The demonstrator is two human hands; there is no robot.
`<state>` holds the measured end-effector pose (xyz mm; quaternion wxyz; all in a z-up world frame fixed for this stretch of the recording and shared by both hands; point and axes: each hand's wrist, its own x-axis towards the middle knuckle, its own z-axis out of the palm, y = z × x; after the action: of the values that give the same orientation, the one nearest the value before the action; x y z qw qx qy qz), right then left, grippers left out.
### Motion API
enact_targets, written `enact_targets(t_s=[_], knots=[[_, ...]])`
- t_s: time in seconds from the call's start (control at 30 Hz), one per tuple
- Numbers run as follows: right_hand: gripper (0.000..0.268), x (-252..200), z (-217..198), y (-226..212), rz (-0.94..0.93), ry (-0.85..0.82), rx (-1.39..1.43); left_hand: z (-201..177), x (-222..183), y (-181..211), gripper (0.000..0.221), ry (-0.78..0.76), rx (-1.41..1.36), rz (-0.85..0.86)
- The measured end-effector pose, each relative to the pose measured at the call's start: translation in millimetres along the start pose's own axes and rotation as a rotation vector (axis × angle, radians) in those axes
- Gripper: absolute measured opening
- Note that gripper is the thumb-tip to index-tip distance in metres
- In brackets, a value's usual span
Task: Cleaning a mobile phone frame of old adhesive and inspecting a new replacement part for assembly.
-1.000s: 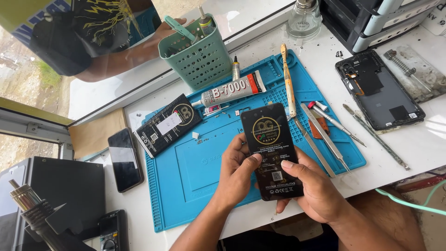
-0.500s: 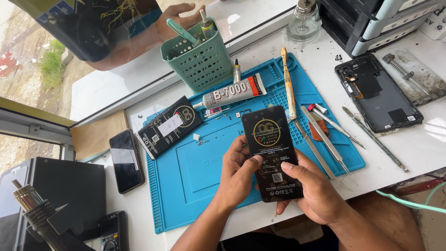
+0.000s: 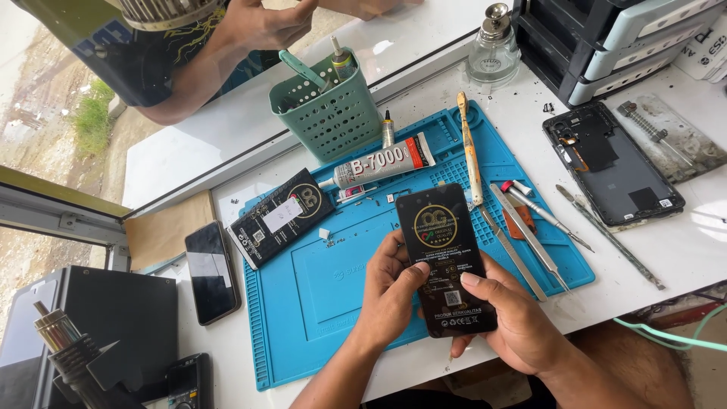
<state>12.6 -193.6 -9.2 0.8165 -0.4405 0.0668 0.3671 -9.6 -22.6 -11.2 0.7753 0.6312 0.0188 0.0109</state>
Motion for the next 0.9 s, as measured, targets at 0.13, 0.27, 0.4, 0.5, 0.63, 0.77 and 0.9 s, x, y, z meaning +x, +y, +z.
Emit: enact_targets(t_s=[0.13,0.27,0.4,0.5,0.63,0.77,0.9], knots=[[0.055,6.8,-14.1,10.8,-0.047,-0.081,0.103,-11.7,5.7,-9.1,0.042,-0.047,-0.037,0.065],[0.061,6.1,-9.1,-1.3,-0.096,-0.137,0.061,-14.5,3.0,5.0,0.037,-0.165,-0.001,-0.021],[0.06,5.0,0.1,-6.7,-0.123,-0.173,0.027,-11.2,-4.3,14.1,0.041,-0.16,-0.04,-0.013],[0.065,9.5,-1.1,-7.1,-0.176,-0.303,0.071,-12.9,-5.0,21.9,0.036,-0.026,-0.063,0.02],[0.077,11.7,-9.8,-5.3,-0.213,-0.381,0.133,-32.0,-8.1,40.3,0.028,0.22,-0.258,0.115],[0.07,7.3,-9.6,-9.3,-0.19,-0.285,0.062,-101.9,-20.6,89.7,0.017,0.61,-0.274,0.197],[0.064,8.1,-10.8,-10.0,-0.158,-0.202,0.032,-112.1,-33.1,201.9,0.006,0.775,0.353,0.477]])
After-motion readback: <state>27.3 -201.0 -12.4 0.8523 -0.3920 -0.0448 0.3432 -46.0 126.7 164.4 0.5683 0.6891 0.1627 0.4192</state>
